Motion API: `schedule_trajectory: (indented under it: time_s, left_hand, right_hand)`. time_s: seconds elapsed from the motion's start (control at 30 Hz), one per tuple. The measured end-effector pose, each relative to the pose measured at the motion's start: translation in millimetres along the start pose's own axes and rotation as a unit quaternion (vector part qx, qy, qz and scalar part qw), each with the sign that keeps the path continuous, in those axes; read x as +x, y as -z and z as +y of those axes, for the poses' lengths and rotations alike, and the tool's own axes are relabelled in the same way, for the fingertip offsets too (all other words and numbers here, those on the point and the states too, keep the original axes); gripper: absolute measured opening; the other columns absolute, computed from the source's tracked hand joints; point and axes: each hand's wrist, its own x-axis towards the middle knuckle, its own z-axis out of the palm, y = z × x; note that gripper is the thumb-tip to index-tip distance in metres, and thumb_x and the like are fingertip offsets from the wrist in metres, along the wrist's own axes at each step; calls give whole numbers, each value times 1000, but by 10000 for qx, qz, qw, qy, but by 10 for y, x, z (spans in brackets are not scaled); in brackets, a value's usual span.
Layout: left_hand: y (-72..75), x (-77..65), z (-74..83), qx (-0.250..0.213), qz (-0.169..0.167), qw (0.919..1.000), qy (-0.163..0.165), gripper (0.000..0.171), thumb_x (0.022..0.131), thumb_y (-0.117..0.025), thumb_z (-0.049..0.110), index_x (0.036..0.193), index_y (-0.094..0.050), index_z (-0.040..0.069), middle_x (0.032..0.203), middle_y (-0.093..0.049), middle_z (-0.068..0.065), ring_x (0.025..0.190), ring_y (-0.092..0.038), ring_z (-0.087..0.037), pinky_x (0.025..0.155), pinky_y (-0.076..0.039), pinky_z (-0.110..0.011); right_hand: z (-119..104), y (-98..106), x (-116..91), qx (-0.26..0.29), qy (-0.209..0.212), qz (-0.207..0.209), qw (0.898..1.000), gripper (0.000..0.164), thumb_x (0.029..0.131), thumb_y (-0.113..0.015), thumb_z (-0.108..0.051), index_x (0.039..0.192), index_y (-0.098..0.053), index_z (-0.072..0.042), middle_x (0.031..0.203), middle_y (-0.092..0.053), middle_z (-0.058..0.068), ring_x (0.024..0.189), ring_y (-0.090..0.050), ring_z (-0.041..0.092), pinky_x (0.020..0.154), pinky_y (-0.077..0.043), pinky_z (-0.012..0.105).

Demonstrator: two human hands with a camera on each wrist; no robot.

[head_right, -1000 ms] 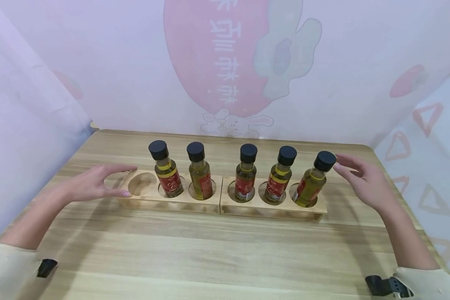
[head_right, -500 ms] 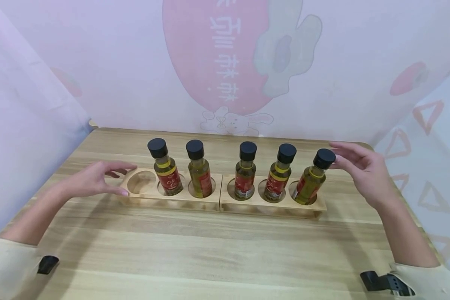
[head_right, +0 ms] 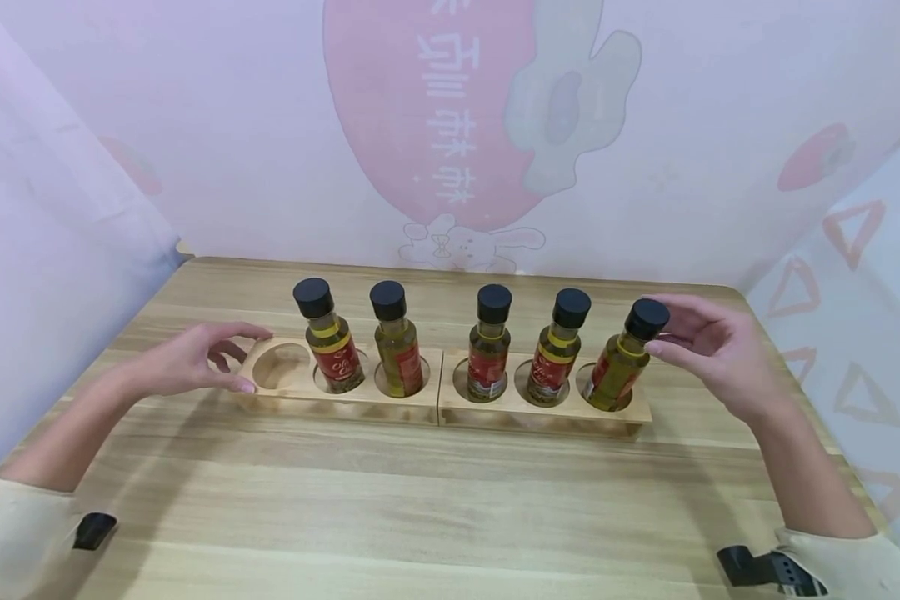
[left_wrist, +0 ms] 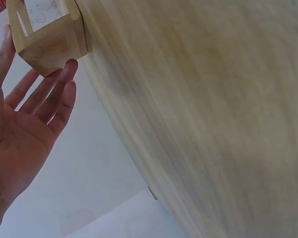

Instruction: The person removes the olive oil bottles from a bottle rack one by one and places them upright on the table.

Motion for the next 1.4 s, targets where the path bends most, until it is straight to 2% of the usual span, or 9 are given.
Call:
schedule_trajectory:
  time_s: [0.1,0.23,0.4,0.53,0.8,1.03,1.13,1.4]
  left_hand:
    - [5,-16,8,99,-24,9999,34,70,83,-89,19,140,-56,-5,137,-61,-25,100,-70,-27,73,-61,-31]
    - [10,-26,21,88,-36,9999,97,71,82,-90,20,140,-58,-3,137,-62,-22,102,-69,-29,74,-61,-32]
    - [11,-22,27,100,-57,9998,145,72,81,-91,20,140,-58,-4,138,-62,-24,108,-69,-33,80,-62,-36]
    - [5,-9,35,93,-72,9998,157,72,81,-90,19,141,-58,-4,139,-61,-25,111,-68,-35,85,-61,-44]
    - [12,3,61,8,-145,9996,226,72,82,-89,17,142,-56,-6,140,-59,-28,112,-67,-39,87,-61,-47]
    - [17,31,87,-2,-167,9992,376,74,82,-89,19,142,-55,-6,141,-58,-29,113,-66,-42,93,-59,-55]
    - [23,40,96,43,-167,9990,405,74,82,-90,20,142,-55,-6,140,-58,-30,114,-66,-43,94,-58,-58]
    - [17,38,86,62,-172,9991,374,75,81,-90,20,142,-55,-7,141,-57,-30,114,-66,-42,94,-58,-57]
  right_hand:
    - [-7,-22,4,145,1,16,9999,58,83,-50,39,136,-54,17,125,-73,13,110,-73,20,88,-61,25]
    - [-22,-54,5,-12,-107,217,9997,58,83,-52,38,137,-56,15,122,-75,11,106,-74,18,86,-61,25]
    - [-40,-83,16,-217,-214,472,9984,62,84,-54,37,140,-55,12,120,-76,10,104,-75,18,85,-61,25]
    - [-66,-105,20,-149,-173,626,9978,67,82,-56,38,142,-54,10,116,-77,11,102,-76,18,85,-61,26]
    - [-86,-167,61,-244,-202,603,9977,69,83,-55,38,147,-44,15,121,-74,17,110,-73,26,87,-61,33]
    - [-48,-192,89,177,287,566,9978,58,80,-57,39,136,-49,24,117,-72,28,106,-74,33,88,-61,36]
    - [-42,-197,90,176,421,590,9972,56,79,-57,40,133,-50,26,115,-72,30,106,-74,35,88,-61,38]
    - [-32,-220,89,119,459,715,9963,55,77,-58,41,130,-51,28,112,-73,30,103,-75,34,87,-62,37]
